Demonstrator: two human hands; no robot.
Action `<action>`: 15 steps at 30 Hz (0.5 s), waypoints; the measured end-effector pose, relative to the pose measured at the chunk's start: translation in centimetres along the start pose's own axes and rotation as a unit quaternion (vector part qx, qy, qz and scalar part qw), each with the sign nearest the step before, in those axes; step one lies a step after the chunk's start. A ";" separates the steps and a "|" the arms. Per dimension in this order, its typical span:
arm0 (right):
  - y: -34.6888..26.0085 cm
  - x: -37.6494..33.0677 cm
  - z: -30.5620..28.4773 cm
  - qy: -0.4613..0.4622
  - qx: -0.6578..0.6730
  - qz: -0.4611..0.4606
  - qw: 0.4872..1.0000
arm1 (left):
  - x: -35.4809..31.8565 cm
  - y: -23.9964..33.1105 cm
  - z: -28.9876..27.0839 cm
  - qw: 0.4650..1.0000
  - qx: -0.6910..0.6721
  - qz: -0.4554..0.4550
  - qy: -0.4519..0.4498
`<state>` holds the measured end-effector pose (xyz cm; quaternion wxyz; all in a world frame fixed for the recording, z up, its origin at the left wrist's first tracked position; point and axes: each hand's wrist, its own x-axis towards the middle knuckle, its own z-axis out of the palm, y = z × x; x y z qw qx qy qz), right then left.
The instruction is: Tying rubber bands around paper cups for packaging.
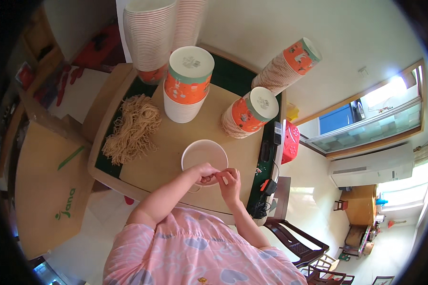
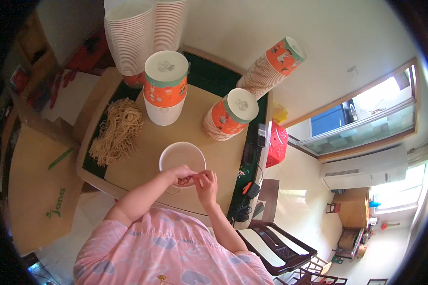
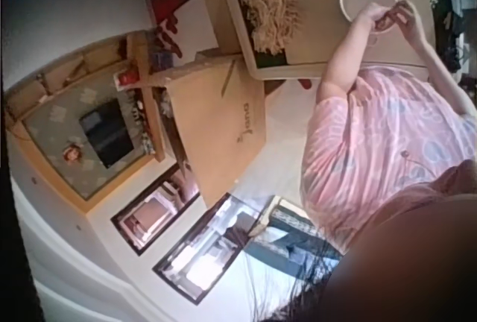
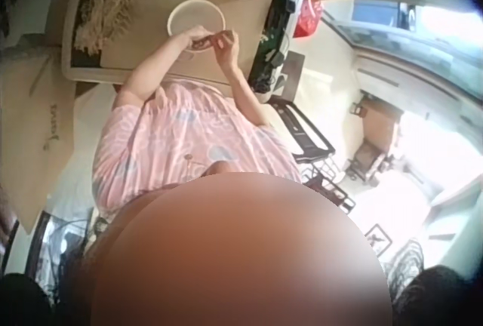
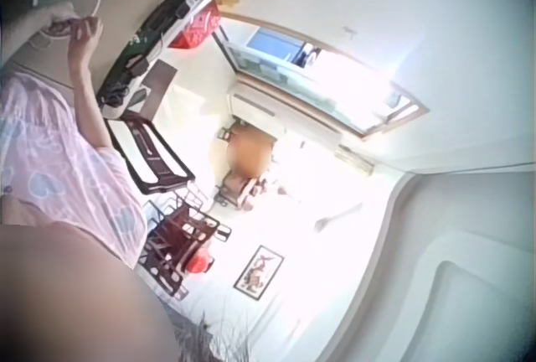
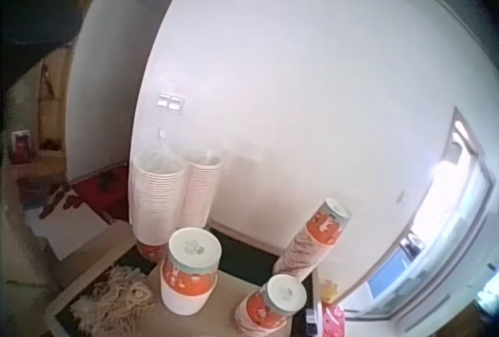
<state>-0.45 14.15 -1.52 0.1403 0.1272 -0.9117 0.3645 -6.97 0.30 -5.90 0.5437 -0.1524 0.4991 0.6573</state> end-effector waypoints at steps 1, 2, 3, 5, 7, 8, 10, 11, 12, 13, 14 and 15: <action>-0.1 -0.1 0.1 0.000 0.000 0.000 1.000 | 0.3 -0.2 -0.2 1.000 0.000 0.000 0.000; -0.1 -0.3 0.1 0.003 0.005 0.006 1.000 | 0.8 -0.6 -0.4 1.000 -0.018 0.003 -0.002; -0.1 -0.4 0.2 0.005 0.010 0.013 1.000 | 1.1 -0.8 -0.6 0.999 -0.036 0.005 -0.003; 0.1 -0.5 0.2 0.006 0.021 0.012 1.000 | 1.7 -1.1 -1.2 0.998 -0.053 0.005 -0.013; 0.0 -0.5 0.1 0.009 0.031 0.014 0.999 | 1.8 -1.3 -1.4 0.997 -0.068 0.003 -0.024; -0.1 -0.6 0.1 0.010 0.070 0.062 0.996 | 1.8 -1.4 -1.5 0.994 -0.106 0.008 -0.041; -0.1 -0.6 0.0 0.013 0.107 0.112 0.988 | 1.3 -1.3 -1.0 0.988 -0.140 0.011 -0.059; 0.1 -0.6 0.0 0.018 0.111 0.113 0.987 | 0.9 -1.3 -0.7 0.981 -0.180 0.003 -0.075; 0.3 -0.5 0.0 0.023 0.115 0.111 0.987 | 0.5 -1.2 -0.4 0.971 -0.221 -0.004 -0.090; 0.7 -0.7 0.2 0.024 0.114 0.111 0.987 | 0.6 -1.3 -0.3 0.971 -0.219 -0.003 -0.090; 1.2 -1.0 0.6 0.031 0.171 0.162 0.971 | 0.7 -1.5 -0.2 0.968 -0.229 0.012 -0.102; 1.4 -1.1 0.7 0.038 0.228 0.212 0.950 | 0.5 -1.6 0.0 0.964 -0.238 0.027 -0.114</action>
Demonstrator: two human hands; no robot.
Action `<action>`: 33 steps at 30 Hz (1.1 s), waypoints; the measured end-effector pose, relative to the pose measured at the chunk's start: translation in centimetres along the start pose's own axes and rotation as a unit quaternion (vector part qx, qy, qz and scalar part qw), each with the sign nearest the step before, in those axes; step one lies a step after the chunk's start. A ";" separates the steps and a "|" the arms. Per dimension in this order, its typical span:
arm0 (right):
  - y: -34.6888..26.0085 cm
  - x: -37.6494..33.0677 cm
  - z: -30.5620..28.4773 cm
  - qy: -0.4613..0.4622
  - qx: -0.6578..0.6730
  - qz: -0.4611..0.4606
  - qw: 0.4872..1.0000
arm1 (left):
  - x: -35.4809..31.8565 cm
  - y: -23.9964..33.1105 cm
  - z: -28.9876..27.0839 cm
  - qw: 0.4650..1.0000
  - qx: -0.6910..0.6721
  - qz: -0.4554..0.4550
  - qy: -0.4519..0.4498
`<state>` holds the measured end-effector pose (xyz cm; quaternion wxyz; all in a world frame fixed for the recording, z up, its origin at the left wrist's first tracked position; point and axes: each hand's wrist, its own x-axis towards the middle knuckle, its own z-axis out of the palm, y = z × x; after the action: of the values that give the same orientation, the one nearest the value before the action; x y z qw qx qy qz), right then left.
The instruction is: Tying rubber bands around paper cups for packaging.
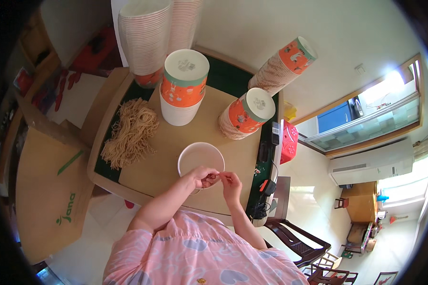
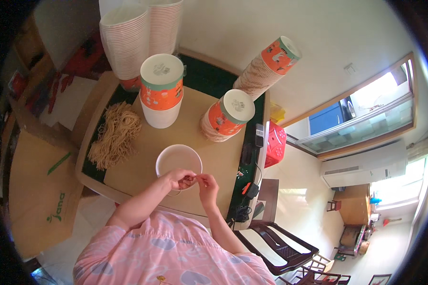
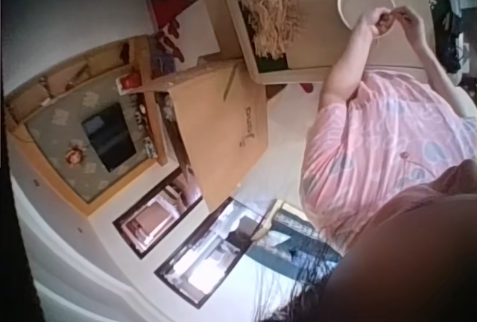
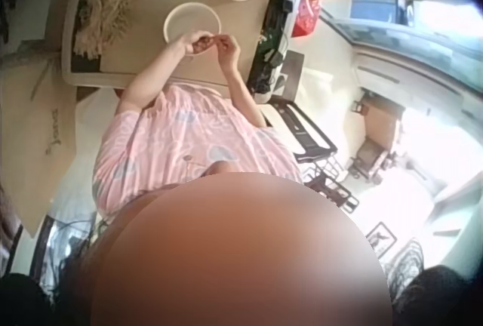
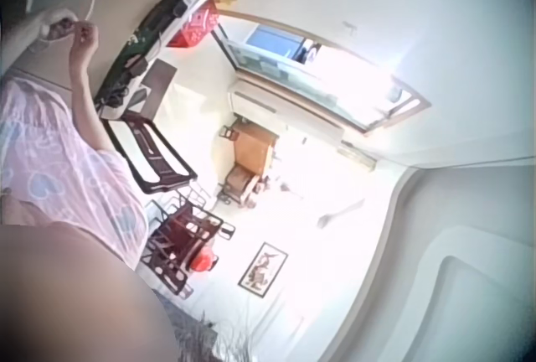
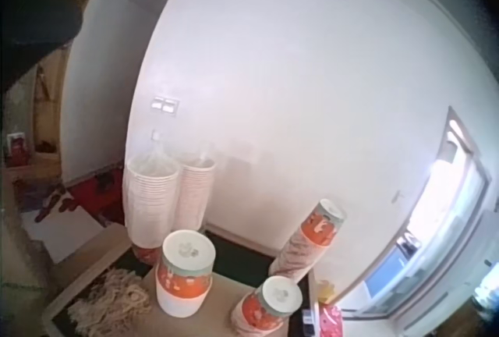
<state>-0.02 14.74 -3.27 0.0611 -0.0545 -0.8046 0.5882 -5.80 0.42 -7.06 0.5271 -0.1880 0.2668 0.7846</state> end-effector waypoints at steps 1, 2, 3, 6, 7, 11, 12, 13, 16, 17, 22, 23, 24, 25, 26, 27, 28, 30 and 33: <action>0.2 0.1 -0.1 0.002 0.000 -0.001 1.000 | -0.1 -0.1 0.1 1.000 0.002 0.000 0.000; 0.4 0.2 -0.4 -0.008 0.002 0.024 1.000 | -0.3 -0.2 0.3 1.000 -0.014 -0.001 -0.009; 0.2 0.3 -0.4 -0.018 0.004 0.049 0.999 | -0.4 -0.2 0.4 0.999 -0.030 -0.002 -0.018; -0.3 -0.2 -0.4 -0.009 -0.061 -0.058 0.996 | -0.5 -0.1 0.2 0.997 -0.064 -0.016 -0.029; -0.3 -0.3 -0.4 -0.008 -0.061 -0.059 0.996 | -0.5 0.0 0.2 0.997 -0.063 -0.015 -0.030; 0.9 -0.7 -0.6 -0.009 -0.038 -0.037 0.999 | -0.8 -0.1 1.0 0.999 -0.047 -0.011 -0.004; 1.2 -0.6 -0.5 -0.006 0.002 -0.008 1.000 | -0.9 -0.1 1.2 0.999 -0.039 0.005 0.026; 1.5 -0.5 -0.6 -0.005 0.003 -0.008 1.000 | -1.0 -0.3 1.3 0.999 -0.037 0.004 0.026; 1.6 -0.4 -0.6 0.000 0.111 0.121 0.986 | -1.0 -1.5 1.1 0.982 0.128 0.132 0.044; 1.5 -0.4 -0.4 0.006 0.148 0.139 0.979 | -0.9 -2.2 1.0 0.905 0.291 0.298 0.087; 1.6 -0.5 -0.5 0.016 0.156 0.127 0.980 | -3.6 -1.8 3.4 0.605 0.631 0.451 0.180; 1.4 -0.5 -0.5 0.021 0.138 0.105 0.985 | -3.8 -1.9 3.4 0.605 0.632 0.449 0.181; 1.1 -0.6 -0.4 0.027 0.121 0.083 0.989 | -3.9 -2.0 3.4 0.584 0.645 0.456 0.185; 1.3 -0.5 -0.4 0.028 0.122 0.084 0.989 | -4.0 -2.1 3.5 0.563 0.658 0.463 0.189; 1.5 -0.5 -0.2 0.031 0.103 0.069 0.992 | -4.0 -2.1 3.5 0.563 0.659 0.462 0.188; 1.5 -0.5 -0.1 0.034 0.084 0.055 0.994 | -4.1 -2.2 3.5 0.573 0.645 0.469 0.189; 1.4 -0.5 -0.1 0.035 0.085 0.056 0.994 | -4.2 -2.2 3.5 0.582 0.632 0.475 0.190; 1.3 -0.5 -0.2 0.022 0.107 0.071 0.992 | -4.1 -2.3 3.5 0.599 0.618 0.470 0.195; 1.3 -0.5 -0.3 0.007 0.126 0.092 0.988 | -4.0 -2.5 3.5 0.623 0.595 0.467 0.201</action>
<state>0.56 15.30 -4.40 0.0191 -0.1243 -0.7150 0.6877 -2.07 0.40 -2.57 0.0204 0.1633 0.8267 0.5380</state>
